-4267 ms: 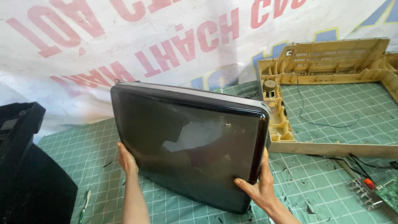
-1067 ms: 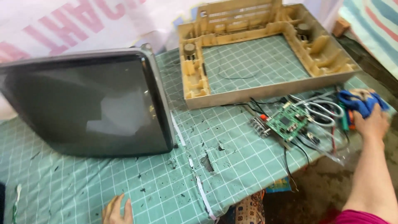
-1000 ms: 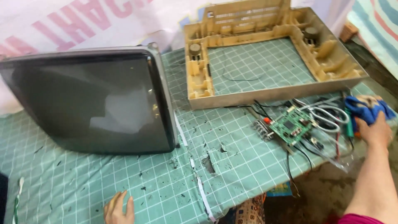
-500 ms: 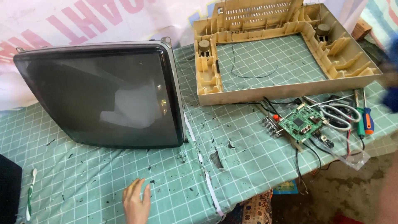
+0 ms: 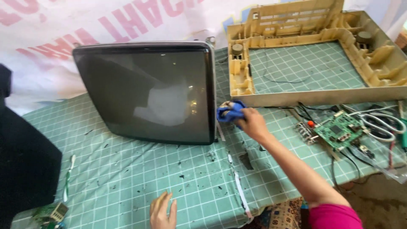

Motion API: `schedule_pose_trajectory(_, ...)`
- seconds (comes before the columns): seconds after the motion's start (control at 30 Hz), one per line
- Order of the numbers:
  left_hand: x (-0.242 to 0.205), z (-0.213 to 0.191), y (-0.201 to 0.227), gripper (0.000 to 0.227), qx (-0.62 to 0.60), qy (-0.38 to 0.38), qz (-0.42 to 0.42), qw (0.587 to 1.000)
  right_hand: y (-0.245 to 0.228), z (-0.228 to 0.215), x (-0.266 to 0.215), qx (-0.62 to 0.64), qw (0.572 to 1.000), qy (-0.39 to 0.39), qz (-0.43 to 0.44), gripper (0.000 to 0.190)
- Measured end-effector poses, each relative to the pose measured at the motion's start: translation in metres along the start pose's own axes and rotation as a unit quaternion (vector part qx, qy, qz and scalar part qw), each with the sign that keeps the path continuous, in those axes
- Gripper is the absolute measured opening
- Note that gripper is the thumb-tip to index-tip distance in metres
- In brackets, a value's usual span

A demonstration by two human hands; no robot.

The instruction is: Disassembling a CRT television by removing the back cover, the tube, and internal electronic components.

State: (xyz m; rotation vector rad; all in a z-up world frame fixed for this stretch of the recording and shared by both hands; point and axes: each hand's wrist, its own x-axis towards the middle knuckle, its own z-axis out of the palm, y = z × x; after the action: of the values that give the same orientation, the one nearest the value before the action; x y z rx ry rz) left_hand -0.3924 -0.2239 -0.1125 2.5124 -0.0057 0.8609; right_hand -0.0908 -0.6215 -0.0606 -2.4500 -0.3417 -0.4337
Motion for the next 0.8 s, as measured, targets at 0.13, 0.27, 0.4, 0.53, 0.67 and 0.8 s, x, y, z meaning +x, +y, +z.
schedule_pose_trajectory(0.13, -0.016, -0.025, 0.01, 0.028, 0.002, -0.03, -0.097, 0.995, 0.004, 0.056, 0.018, -0.108, 0.984, -0.032, -0.138, 0.067)
schedule_pose_trajectory(0.27, -0.028, -0.039, 0.004, 0.032, -0.005, -0.06, -0.136, 0.989, -0.004, 0.053, 0.012, -0.157, 0.959, -0.229, -0.056, 0.074)
schedule_pose_trajectory(0.4, -0.031, -0.046, 0.004, 0.035, -0.003, -0.091, -0.179, 0.98, -0.033, 0.018, -0.019, -0.107, 0.959, -0.264, 0.0, 0.05)
schedule_pose_trajectory(0.53, -0.038, -0.036, -0.007, 0.039, -0.009, -0.112, -0.17, 0.979, -0.065, -0.033, -0.052, -0.031, 0.939, -0.343, 0.029, 0.05)
schedule_pose_trajectory(0.67, -0.034, -0.032, -0.002, 0.03, -0.022, -0.039, -0.114, 0.992, -0.071, -0.098, -0.028, 0.062, 0.941, -0.24, 0.229, 0.025)
schedule_pose_trajectory(0.8, -0.032, -0.039, 0.007, 0.031, -0.028, -0.043, -0.126, 0.991, -0.036, -0.1, -0.006, -0.016, 0.952, -0.176, 0.251, 0.074)
